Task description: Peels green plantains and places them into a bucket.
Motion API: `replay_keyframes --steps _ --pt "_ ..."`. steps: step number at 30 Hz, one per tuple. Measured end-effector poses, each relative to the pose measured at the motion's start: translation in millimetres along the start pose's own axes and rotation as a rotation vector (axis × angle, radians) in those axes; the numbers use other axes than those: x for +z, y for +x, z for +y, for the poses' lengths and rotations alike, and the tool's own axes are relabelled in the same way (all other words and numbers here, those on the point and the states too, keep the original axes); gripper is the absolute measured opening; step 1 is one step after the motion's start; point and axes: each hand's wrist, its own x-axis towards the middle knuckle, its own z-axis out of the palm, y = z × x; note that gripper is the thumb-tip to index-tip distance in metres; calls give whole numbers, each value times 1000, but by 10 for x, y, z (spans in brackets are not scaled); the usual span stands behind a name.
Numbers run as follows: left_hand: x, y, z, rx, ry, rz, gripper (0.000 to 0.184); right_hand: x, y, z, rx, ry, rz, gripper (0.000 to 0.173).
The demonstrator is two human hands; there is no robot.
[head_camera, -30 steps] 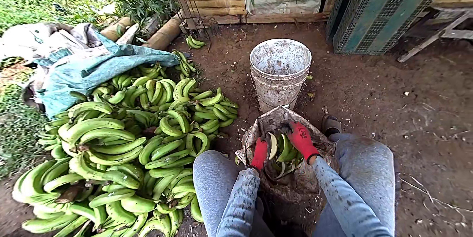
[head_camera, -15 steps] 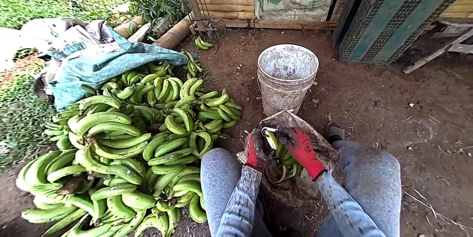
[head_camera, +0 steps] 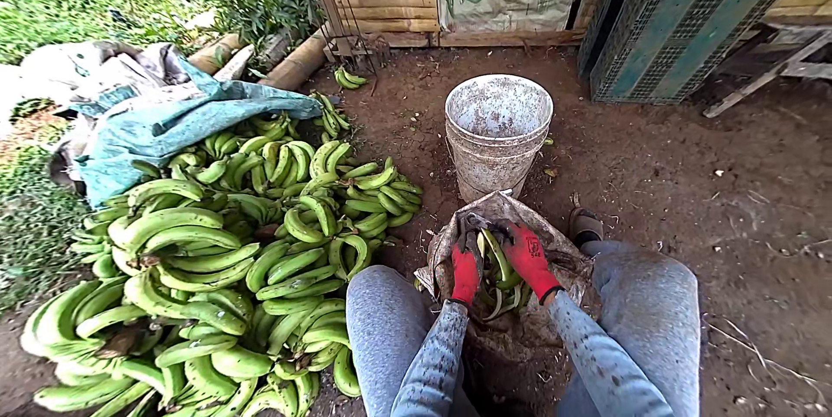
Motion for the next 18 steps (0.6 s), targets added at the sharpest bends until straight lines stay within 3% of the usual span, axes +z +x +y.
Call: replay_keyframes --steps 3,7,9,11,14,18 --pt "-137 346 -179 -134 -436 -87 41 -74 -64 131 -118 122 67 36" --pt "-273 467 -117 -277 -908 -254 43 -188 -132 186 -321 155 -221 35" --pt "-261 495 -147 -315 -977 -319 39 -168 -105 159 -331 60 -223 36" --pt "-227 457 -180 -299 -949 -351 38 -135 -119 110 -307 -20 -192 37" --pt "-172 279 -148 -125 -731 -253 35 -33 -121 68 -244 -36 -81 38" --pt "-114 120 -334 67 -179 -44 39 101 -100 28 -103 -66 -44 40"
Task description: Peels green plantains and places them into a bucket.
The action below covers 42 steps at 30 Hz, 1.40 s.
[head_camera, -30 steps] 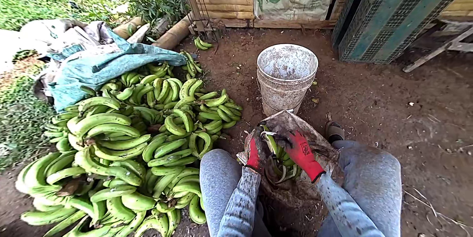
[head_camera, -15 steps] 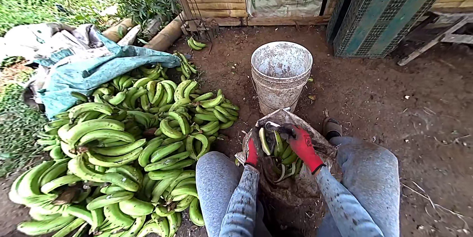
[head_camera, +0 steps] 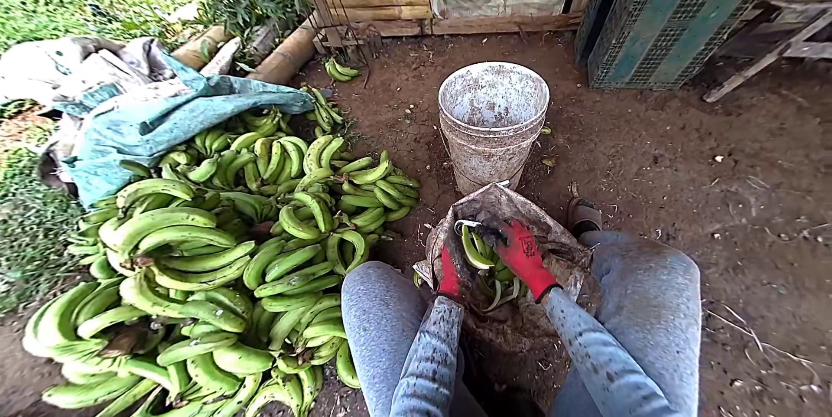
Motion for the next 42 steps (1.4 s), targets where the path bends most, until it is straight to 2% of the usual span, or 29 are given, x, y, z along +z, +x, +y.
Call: replay_keyframes --steps 3,4,7,9,11,14,16,18,19,21,22,24,26,27,28,29,32,35,38,40,42 --pt "41 -54 32 -68 273 75 40 45 -28 5 91 -9 15 42" --pt "35 -72 84 -120 373 33 40 41 -27 39 112 2 41 41" --pt "9 -65 324 -234 891 -110 40 23 10 184 138 44 171 38" --pt "8 -21 495 -203 947 -61 40 1 13 258 144 18 188 38" --pt "34 145 690 26 784 102 36 -38 22 277 163 -72 95 40" --pt "220 749 1320 536 647 277 36 -6 51 290 204 -97 29 42" --pt "395 1193 1842 666 735 238 44 31 63 309 250 -45 47 42" --pt "601 1411 2082 697 748 169 58 28 81 338 309 77 108 42" --pt "692 1422 2034 718 696 114 56 21 86 355 340 171 167 39" --pt "785 1261 1597 675 645 -91 41 7 81 385 391 347 298 36" --pt "792 1115 1255 546 723 -204 36 -11 86 401 397 416 359 35" --pt "799 842 451 153 1020 -429 36 -72 91 404 393 502 442 36" --pt "901 756 -323 -242 1214 -613 55 -117 86 382 388 542 450 37" --pt "922 703 -635 -323 1242 -615 66 -101 93 378 380 555 434 38" --pt "892 636 -899 -333 1249 -588 70 -58 87 382 381 562 392 40" --pt "834 574 -1060 -313 1231 -557 68 0 78 395 397 553 340 42" --pt "626 587 -1095 -335 1017 -444 66 271 8 527 482 507 146 41" --pt "381 659 -1161 -514 740 -233 59 775 -119 685 630 516 -48 43" --pt "252 576 -1357 -625 510 -92 50 1202 -301 789 695 629 -242 55" --pt "199 473 -1459 -634 398 -43 46 1299 -342 769 701 640 -276 56" --pt "228 405 -1463 -621 392 -34 41 1279 -286 733 718 560 -287 52"
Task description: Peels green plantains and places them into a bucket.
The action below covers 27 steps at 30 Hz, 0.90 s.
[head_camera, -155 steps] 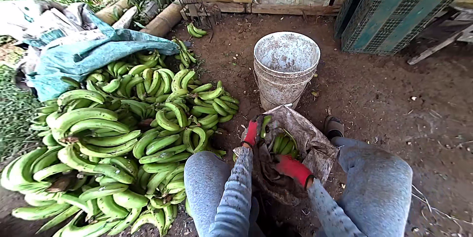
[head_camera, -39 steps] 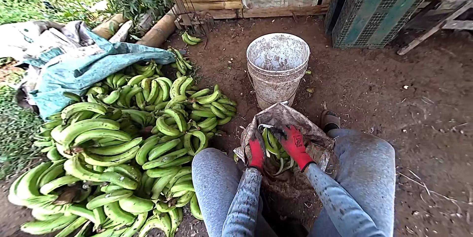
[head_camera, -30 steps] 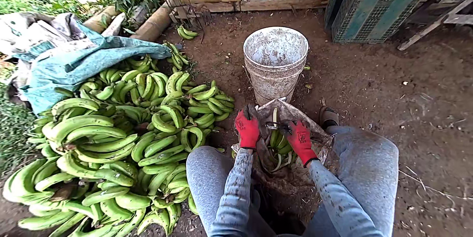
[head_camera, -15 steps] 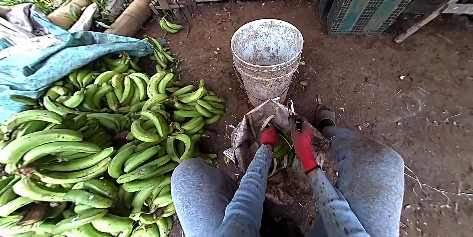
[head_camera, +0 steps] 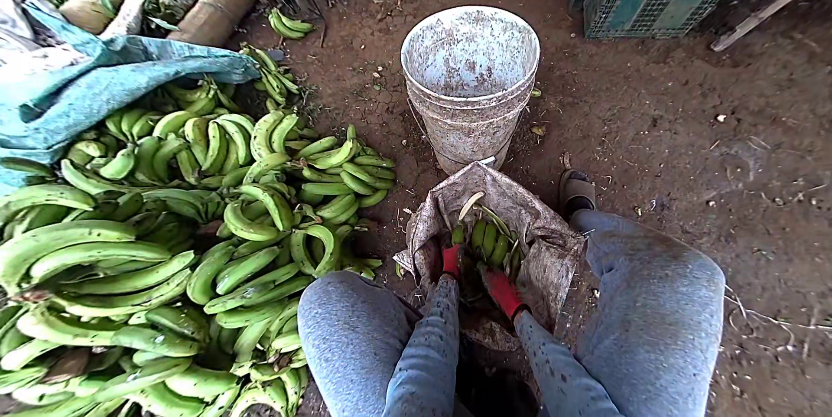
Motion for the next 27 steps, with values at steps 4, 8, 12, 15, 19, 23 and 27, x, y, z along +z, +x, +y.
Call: replay_keyframes --steps 4,8,12,15,19,23,27 --pt "7 -86 14 16 14 -3 36 73 35 37 16 -55 -44 52" --pt "-48 -132 -124 51 -11 -1 37 111 106 52 40 -87 -101 51" --pt "22 -134 -50 413 -602 -198 19 189 252 421 -13 -508 -326 47" --pt "-106 -457 917 512 -539 -435 34 253 43 261 -2 -577 -267 51" --pt "-434 -883 1451 474 -422 -435 46 196 -528 -312 -62 -744 -350 53" --pt "-831 -1395 1727 485 -562 -305 39 -230 -903 -648 -175 -796 -289 51" --pt "-1216 -1532 1649 591 -531 -227 38 -979 -1318 -1139 -653 -401 202 42"
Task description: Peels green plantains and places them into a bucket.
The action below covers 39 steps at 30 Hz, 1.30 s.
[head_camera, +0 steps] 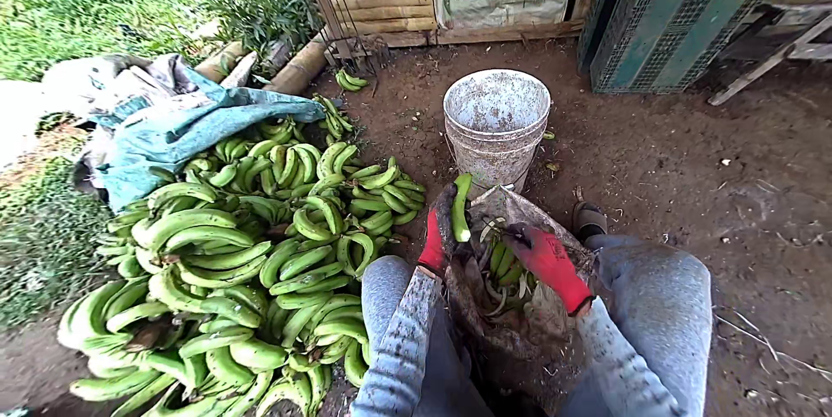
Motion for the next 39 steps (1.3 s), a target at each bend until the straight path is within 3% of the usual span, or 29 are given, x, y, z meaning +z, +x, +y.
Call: replay_keyframes --steps 1,3,6,9,13,16,19,22,24,26,28,31,33,35,37,39 --pt "-58 -32 -11 49 42 -8 40 -142 -24 -76 -93 98 70 39" --pt "-82 -84 -34 119 93 -18 41 -246 -86 -190 -263 158 6 36" --pt "44 -152 -116 86 -5 6 38 -135 -35 -233 -372 -151 -105 41" --pt "11 -241 -459 59 71 -5 42 -72 205 -129 -249 -340 54 42" --pt "41 -356 -587 -55 120 9 38 -245 451 17 -47 -173 318 43" --pt "-61 -145 -555 -66 30 54 40 -92 151 -75 -212 -57 142 39" --pt "-50 -68 -495 -50 -174 -22 41 100 20 -62 -287 -130 -43 41" --pt "-96 -242 -669 -175 -139 -230 37 -115 319 -22 -101 -255 180 42" --pt "-116 -238 -797 -177 -84 -262 39 -296 465 8 -55 -245 322 45" --pt "-101 -141 -722 -125 -52 -75 42 -280 345 -68 -99 -184 280 42" --pt "2 -69 -534 -55 -13 114 39 -89 102 -76 -176 -96 120 40" --pt "-39 -3 -484 8 -50 122 39 151 -52 -145 -261 -145 -68 42" --pt "-129 -23 -611 -30 -43 -73 39 117 92 -159 -197 -266 10 44" --pt "-209 -29 -753 -103 193 -199 38 -49 349 -52 -95 -303 191 42" --pt "-195 -61 -825 -146 254 -113 39 -216 474 7 -37 -249 293 43" --pt "-157 -71 -748 -159 89 56 44 -180 356 -56 -77 -175 253 43"
